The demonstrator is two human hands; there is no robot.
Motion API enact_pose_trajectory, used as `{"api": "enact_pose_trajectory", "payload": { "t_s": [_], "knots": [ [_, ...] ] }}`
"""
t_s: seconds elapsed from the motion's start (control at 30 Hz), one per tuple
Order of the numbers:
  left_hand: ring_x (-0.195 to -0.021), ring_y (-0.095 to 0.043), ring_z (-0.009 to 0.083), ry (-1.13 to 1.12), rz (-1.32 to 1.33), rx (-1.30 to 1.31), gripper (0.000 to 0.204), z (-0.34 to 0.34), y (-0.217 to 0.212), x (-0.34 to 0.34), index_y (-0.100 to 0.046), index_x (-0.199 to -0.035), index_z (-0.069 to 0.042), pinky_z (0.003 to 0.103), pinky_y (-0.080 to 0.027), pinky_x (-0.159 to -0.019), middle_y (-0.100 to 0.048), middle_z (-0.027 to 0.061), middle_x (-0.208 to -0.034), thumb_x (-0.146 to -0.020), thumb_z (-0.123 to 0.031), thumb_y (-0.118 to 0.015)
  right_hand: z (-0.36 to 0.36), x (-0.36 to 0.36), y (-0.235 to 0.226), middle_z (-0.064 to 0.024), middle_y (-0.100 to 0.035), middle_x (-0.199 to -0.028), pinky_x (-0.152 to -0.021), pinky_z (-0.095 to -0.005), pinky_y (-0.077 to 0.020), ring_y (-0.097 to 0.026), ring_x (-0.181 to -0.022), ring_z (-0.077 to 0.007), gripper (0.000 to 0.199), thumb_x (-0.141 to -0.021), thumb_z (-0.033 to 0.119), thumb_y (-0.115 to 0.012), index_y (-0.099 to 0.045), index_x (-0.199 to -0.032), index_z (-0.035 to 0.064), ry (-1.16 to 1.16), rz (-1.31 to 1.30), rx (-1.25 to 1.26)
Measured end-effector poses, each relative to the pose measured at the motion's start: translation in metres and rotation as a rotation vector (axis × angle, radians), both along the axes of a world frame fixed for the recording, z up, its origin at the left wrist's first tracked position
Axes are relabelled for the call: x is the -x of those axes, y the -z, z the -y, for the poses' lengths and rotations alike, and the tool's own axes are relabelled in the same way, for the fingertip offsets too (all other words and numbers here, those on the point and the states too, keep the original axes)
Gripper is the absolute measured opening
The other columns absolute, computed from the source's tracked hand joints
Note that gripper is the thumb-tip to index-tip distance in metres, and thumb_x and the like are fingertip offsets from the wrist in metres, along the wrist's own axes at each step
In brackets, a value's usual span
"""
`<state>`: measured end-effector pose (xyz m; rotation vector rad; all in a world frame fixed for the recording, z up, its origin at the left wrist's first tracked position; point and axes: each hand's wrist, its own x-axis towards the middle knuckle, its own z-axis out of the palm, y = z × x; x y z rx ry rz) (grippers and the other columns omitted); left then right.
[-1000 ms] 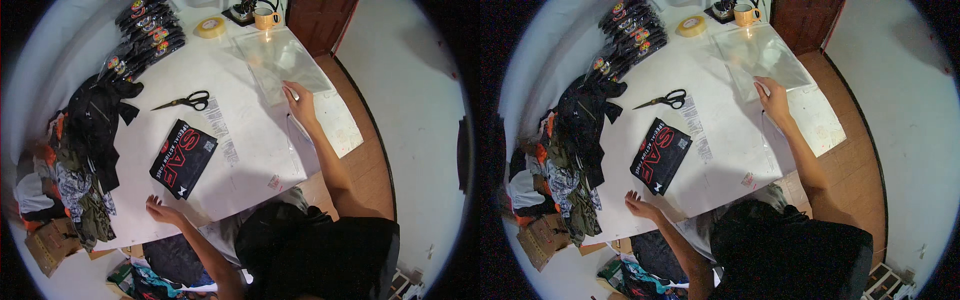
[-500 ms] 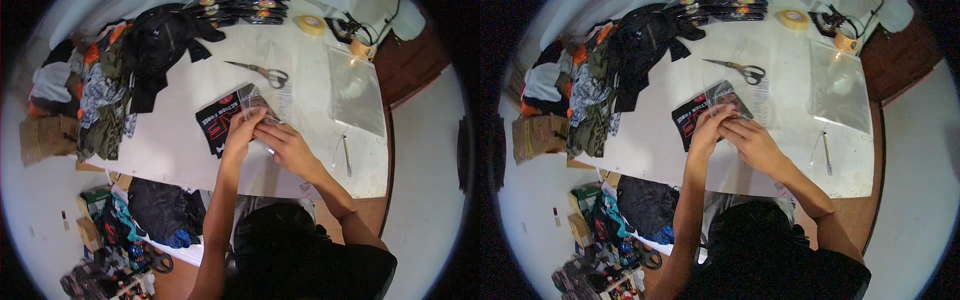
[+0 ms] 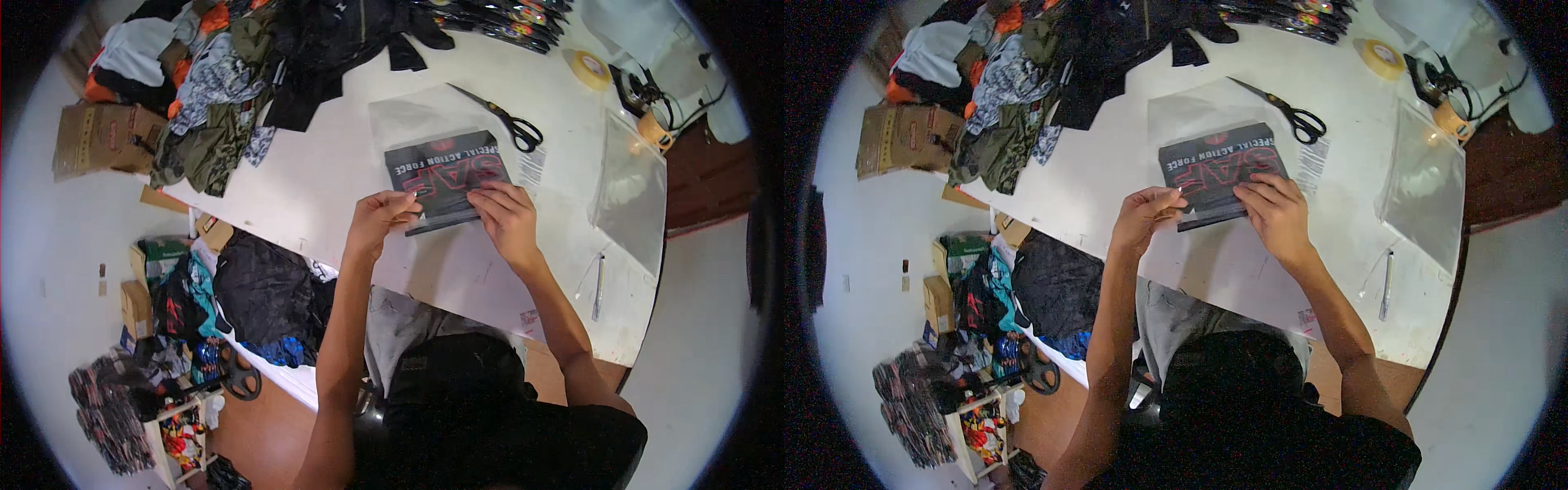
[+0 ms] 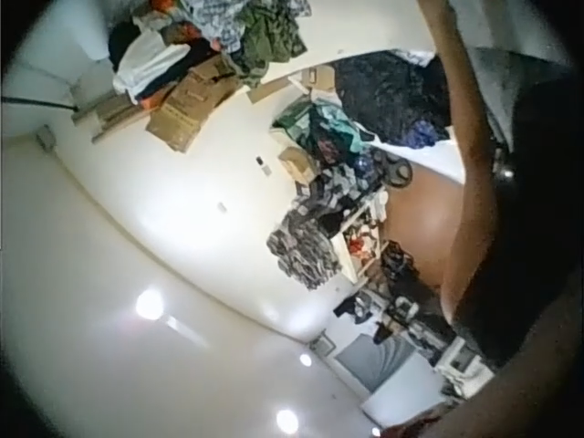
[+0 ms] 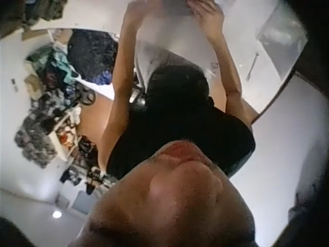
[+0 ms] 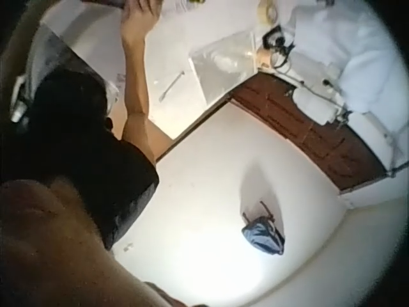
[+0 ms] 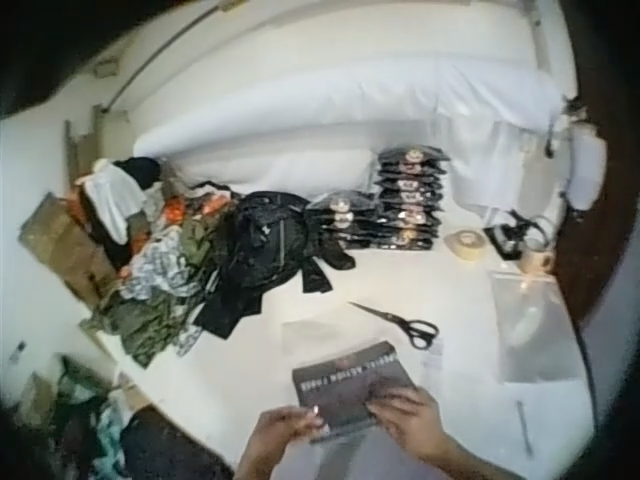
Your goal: Folding a black t-shirt and placing it inside a transparent plastic bag.
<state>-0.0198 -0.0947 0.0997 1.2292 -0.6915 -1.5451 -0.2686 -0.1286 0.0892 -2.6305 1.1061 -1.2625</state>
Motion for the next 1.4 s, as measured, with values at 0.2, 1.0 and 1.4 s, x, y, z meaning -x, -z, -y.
{"api": "enact_pose_trajectory", "payload": {
  "t_s": [0.2,1.0,1.4],
  "knots": [
    [-0.066,-0.065,0.0102,-0.083,0.162,-0.116,0.018,0.003,0.02,-0.02,-0.07,-0.086,-0.007,0.023,-0.049,-0.062,-0.072,0.0064,-0.085,-0.085,-0.022,-0.078,0.001,-0.011,-0.006,-0.0066,-0.07,-0.108,-0.089,-0.0391,-0.0481,-0.061,-0.107,-0.0259,0.031,-0.079,0.008,-0.074,-0.072,-0.11,0.0078,-0.021,-0.004,-0.106],
    [-0.082,-0.067,0.0204,-0.206,-0.094,-0.071,0.046,0.065,0.068,-0.069,-0.05,-0.13,0.008,0.028,-0.054,-0.072,-0.068,0.0145,-0.097,-0.086,0.004,-0.063,0.147,-0.033,0.006,-0.004,-0.064,-0.093,-0.077,-0.038,-0.0476,-0.06,-0.084,-0.0243,0.024,-0.071,-0.001,-0.071,-0.074,-0.093,0.0087,-0.041,0.004,0.121],
    [-0.071,-0.064,0.014,-0.303,0.369,0.106,0.04,0.13,0.061,-0.076,-0.057,-0.12,0.006,0.026,-0.052,-0.066,-0.069,0.0091,-0.084,-0.083,-0.002,-0.072,0.206,-0.026,0.038,-0.0057,-0.066,-0.092,-0.076,-0.0375,-0.0503,-0.063,-0.086,-0.0259,0.013,-0.076,0.006,-0.073,-0.071,-0.089,0.0078,-0.035,0.038,0.067]
  ]
}}
